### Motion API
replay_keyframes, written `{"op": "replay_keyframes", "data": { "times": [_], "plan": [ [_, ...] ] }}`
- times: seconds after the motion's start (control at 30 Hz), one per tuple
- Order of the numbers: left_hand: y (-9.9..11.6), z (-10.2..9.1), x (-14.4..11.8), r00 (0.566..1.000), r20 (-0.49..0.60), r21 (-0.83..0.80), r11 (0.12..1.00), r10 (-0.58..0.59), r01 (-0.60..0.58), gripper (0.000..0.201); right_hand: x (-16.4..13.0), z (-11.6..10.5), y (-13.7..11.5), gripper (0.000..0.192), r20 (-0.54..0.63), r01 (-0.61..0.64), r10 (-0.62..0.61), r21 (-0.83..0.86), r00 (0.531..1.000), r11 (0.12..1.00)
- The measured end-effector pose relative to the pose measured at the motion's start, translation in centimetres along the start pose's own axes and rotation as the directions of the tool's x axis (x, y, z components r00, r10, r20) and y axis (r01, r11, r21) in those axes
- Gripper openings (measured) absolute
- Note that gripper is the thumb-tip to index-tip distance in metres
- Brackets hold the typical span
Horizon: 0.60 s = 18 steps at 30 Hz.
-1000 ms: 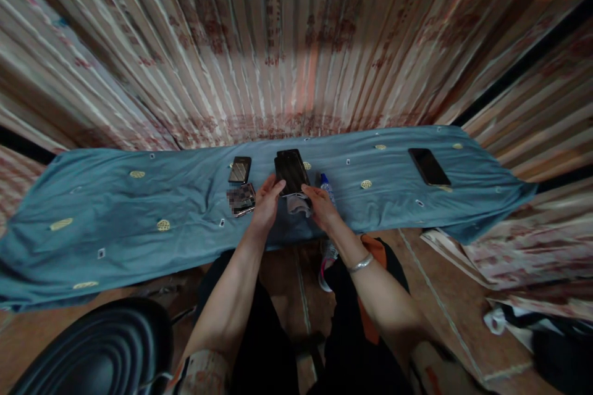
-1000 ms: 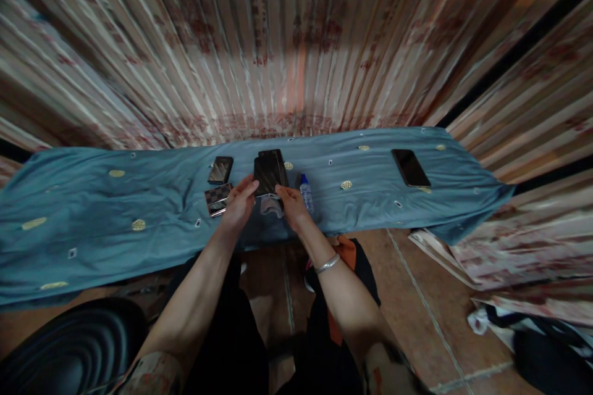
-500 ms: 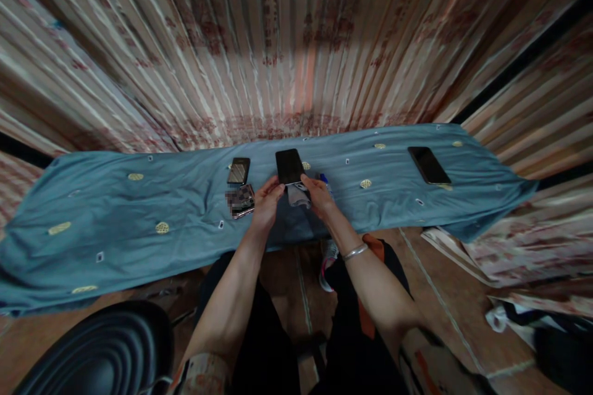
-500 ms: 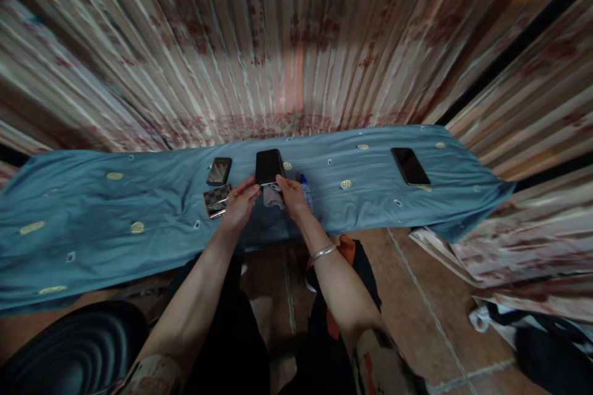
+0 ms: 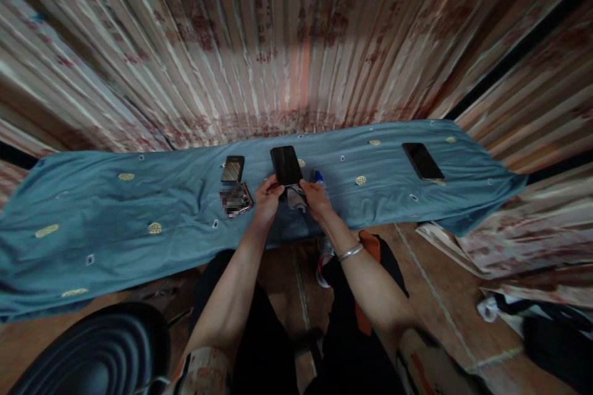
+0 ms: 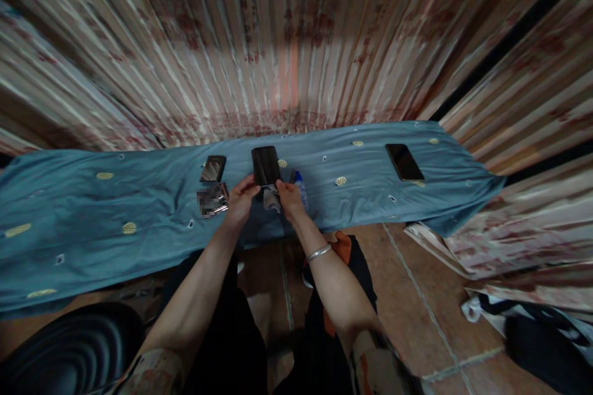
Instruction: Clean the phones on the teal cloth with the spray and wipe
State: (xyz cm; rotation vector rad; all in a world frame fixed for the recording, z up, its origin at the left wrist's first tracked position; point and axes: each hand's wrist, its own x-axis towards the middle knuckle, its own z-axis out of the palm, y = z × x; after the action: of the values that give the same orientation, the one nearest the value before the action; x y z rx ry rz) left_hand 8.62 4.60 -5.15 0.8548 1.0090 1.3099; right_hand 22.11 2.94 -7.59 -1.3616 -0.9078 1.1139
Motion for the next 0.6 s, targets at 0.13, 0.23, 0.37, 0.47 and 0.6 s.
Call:
{"op": "replay_keyframes", "data": {
  "times": [0.13, 0.23, 0.37, 0.47, 0.6],
  "plan": [
    [-0.13, -0.10, 0.19, 0.999, -0.023, 0.043, 0.999, 0.030, -0.029, 0.029, -0.14, 0.06, -0.27, 0.046, -0.034, -0.084, 0.087, 0.064, 0.996, 0.994],
    [-0.35, -0.32, 0.46, 0.997, -0.063, 0.087, 0.995, 0.050, -0.045, 0.032, -0.19, 0.22, -0.40, 0.044, -0.051, -0.122, 0.127, 0.101, 0.991, 0.987],
    [-0.49, -0.50, 0.58, 0.995, -0.071, 0.165, 0.984, 0.073, -0.061, 0.032, -0.30, 0.42, -0.63, 0.039, -0.052, -0.150, 0.159, 0.151, 0.986, 0.977],
    [-0.51, -0.44, 0.56, 0.993, -0.071, 0.210, 0.975, 0.091, -0.074, 0.031, -0.50, 0.40, -0.81, 0.033, -0.035, -0.167, 0.175, 0.177, 0.984, 0.970],
    [-0.73, -0.33, 0.66, 0.991, -0.084, 0.247, 0.966, 0.104, -0.080, 0.030, -0.66, 0.29, -0.82, 0.028, -0.029, -0.186, 0.195, 0.190, 0.980, 0.964]
  ]
}}
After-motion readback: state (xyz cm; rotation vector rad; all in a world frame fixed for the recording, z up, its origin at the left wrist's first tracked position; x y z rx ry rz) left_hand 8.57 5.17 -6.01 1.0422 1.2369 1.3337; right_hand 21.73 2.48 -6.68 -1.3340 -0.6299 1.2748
